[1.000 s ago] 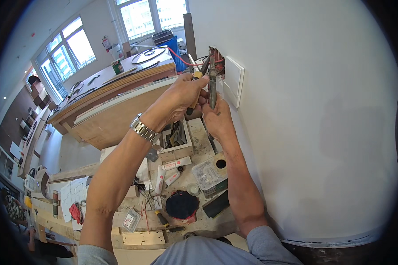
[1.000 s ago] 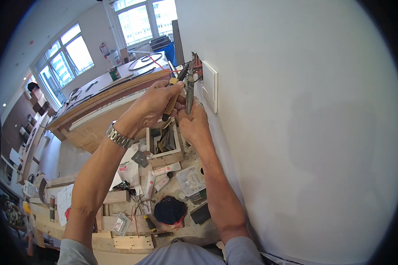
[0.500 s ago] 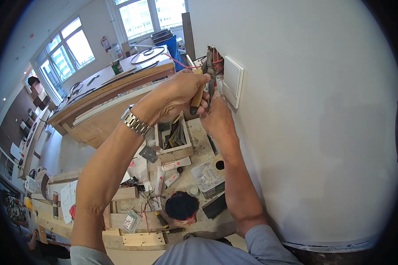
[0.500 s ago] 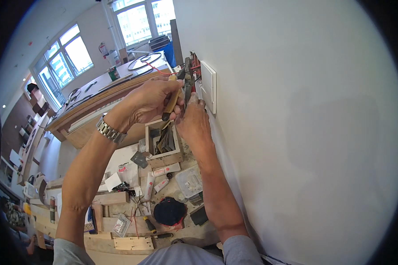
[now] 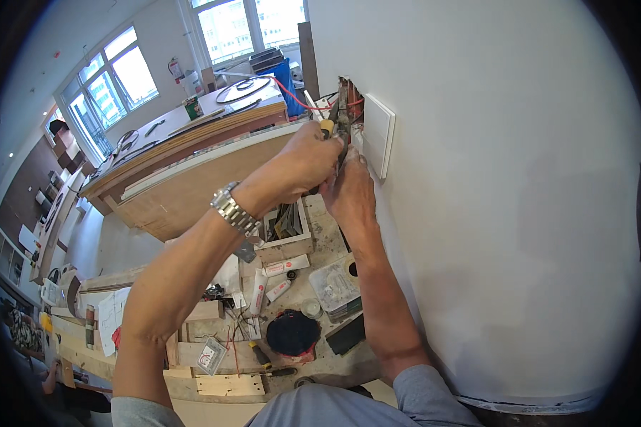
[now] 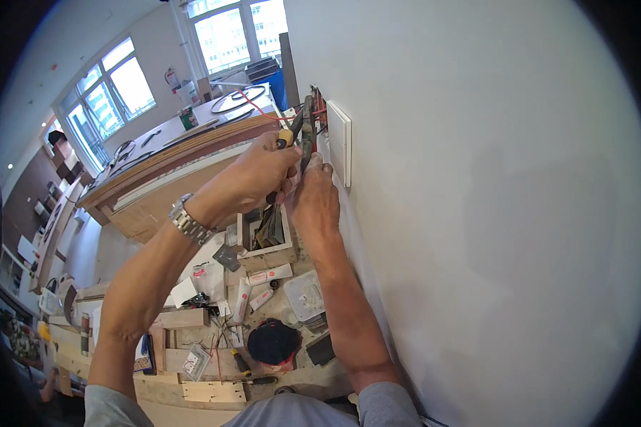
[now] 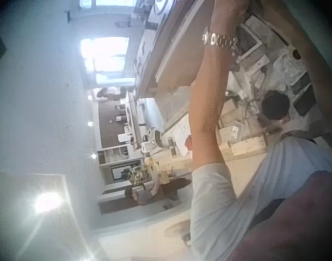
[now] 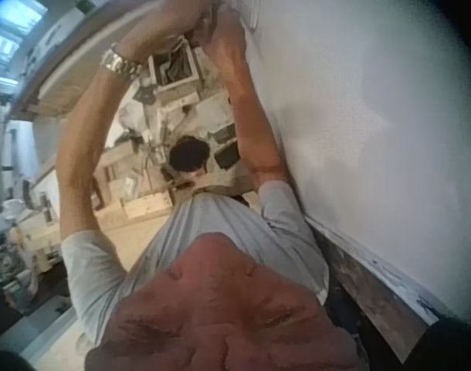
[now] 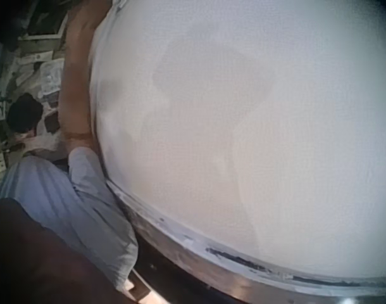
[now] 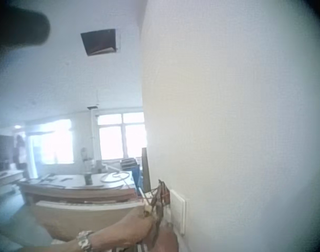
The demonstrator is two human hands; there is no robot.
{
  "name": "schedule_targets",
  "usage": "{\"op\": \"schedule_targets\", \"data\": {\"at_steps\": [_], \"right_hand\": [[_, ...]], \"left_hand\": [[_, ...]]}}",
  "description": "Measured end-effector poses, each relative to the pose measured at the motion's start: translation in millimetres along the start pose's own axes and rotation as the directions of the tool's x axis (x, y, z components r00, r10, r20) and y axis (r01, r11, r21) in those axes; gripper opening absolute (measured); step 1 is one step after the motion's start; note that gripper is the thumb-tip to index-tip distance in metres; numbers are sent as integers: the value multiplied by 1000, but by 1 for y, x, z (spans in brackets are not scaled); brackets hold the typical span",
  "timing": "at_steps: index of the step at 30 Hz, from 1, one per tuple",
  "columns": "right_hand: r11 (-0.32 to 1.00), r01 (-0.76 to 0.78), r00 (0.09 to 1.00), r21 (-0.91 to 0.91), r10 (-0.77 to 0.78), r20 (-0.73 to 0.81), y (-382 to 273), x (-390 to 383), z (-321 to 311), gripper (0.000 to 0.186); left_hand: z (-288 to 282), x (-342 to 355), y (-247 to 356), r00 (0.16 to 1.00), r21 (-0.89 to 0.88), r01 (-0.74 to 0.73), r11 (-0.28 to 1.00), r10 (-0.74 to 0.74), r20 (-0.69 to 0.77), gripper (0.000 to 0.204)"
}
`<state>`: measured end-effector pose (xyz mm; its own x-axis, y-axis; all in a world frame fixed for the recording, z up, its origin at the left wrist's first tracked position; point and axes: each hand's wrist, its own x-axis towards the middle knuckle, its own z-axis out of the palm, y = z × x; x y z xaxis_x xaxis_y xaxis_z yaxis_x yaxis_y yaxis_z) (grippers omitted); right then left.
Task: The person prepares electrical wiring by cutting and stripping wires with pliers, attaching them to a switch box, working on the wall socket wiring with pliers, and wrapping electrical tape around the wires by hand.
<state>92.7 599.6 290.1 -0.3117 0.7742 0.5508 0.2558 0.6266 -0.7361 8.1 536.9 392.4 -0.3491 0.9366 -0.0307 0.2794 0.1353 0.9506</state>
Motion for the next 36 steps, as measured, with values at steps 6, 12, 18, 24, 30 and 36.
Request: {"op": "schedule_targets", "data": {"at_steps": [6, 12, 18, 24, 30, 36], "right_hand": [[1000, 14, 999, 18, -15, 47, 0, 3, -7, 42], [994, 10, 991, 112, -24, 132, 2, 8, -15, 39], [994, 33, 965, 101, -58, 258, 12, 17, -21, 35], [975, -32, 954, 218, -36, 298, 37, 22, -9, 27], [979, 135, 983, 154, -152, 104, 29, 11, 1, 24], [968, 246, 969, 43, -245, -35, 40, 3, 12, 27]], "left_hand": [[6, 8, -14, 982, 260, -124, 958, 156, -106, 24], [-1, 10, -18, 978, 399, -150, 905, 194, -72, 29], [-8, 13, -23, 970, 443, -196, 875, 241, -46, 33], [-11, 10, -19, 975, 446, -193, 874, 222, -13, 33], [-18, 6, -17, 992, 191, -117, 975, 106, 68, 29], [-16, -4, 19, 976, -382, 176, 907, -111, 187, 14]]}}
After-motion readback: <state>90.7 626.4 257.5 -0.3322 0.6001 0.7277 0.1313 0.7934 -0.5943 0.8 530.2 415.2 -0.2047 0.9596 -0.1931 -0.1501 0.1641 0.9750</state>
